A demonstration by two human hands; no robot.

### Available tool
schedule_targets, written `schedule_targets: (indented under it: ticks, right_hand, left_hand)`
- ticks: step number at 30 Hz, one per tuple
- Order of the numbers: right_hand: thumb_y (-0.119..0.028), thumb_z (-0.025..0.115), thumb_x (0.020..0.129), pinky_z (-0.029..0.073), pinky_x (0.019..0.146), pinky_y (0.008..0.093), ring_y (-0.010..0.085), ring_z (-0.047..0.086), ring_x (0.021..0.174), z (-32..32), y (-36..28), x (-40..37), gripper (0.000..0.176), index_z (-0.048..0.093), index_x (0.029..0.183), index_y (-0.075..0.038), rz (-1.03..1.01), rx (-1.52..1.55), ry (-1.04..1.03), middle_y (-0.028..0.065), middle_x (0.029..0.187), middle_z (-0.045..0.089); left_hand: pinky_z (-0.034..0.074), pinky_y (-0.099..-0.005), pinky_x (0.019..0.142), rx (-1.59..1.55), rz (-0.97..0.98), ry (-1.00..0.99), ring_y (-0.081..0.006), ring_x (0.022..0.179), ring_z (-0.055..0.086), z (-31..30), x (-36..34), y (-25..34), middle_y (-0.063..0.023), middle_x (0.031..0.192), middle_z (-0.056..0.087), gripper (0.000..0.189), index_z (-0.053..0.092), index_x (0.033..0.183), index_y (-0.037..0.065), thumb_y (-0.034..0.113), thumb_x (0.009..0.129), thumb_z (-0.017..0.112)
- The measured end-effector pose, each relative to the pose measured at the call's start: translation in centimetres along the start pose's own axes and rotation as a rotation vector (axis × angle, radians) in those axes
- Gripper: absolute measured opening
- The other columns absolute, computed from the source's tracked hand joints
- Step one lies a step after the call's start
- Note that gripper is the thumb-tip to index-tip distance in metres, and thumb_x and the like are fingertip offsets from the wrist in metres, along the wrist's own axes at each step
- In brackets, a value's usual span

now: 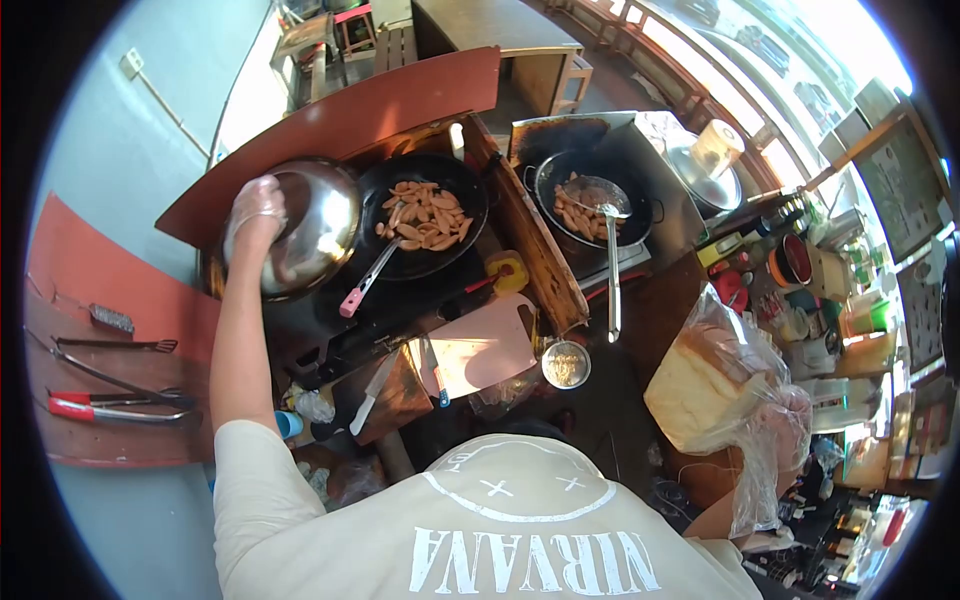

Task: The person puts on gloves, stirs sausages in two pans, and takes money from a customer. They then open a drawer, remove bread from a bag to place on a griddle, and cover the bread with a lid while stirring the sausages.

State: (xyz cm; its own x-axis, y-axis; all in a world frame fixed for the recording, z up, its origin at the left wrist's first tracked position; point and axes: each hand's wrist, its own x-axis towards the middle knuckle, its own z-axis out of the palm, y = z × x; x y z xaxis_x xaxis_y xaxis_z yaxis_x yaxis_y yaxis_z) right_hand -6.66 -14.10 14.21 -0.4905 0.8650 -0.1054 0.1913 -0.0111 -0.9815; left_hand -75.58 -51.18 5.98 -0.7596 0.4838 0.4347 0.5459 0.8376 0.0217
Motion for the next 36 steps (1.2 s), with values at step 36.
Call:
schedule_targets:
  ticks: [36]
  right_hand:
    - [-0.001,0.067,0.079,0.051,0.056,0.0321,0.0198,0.061,0.063,-6.6,7.8,3.3,0.025,0.054,0.099,-0.004,0.198,0.354,0.094,0.0105,0.076,0.060]
  left_hand:
    - [0.053,-0.0426,0.071,-0.914,0.533,-0.198,-0.0308,0.075,0.066,-5.5,-14.3,40.6,-0.0148,0.081,0.068,0.019,0.069,0.093,0.004,0.021,0.088,0.062]
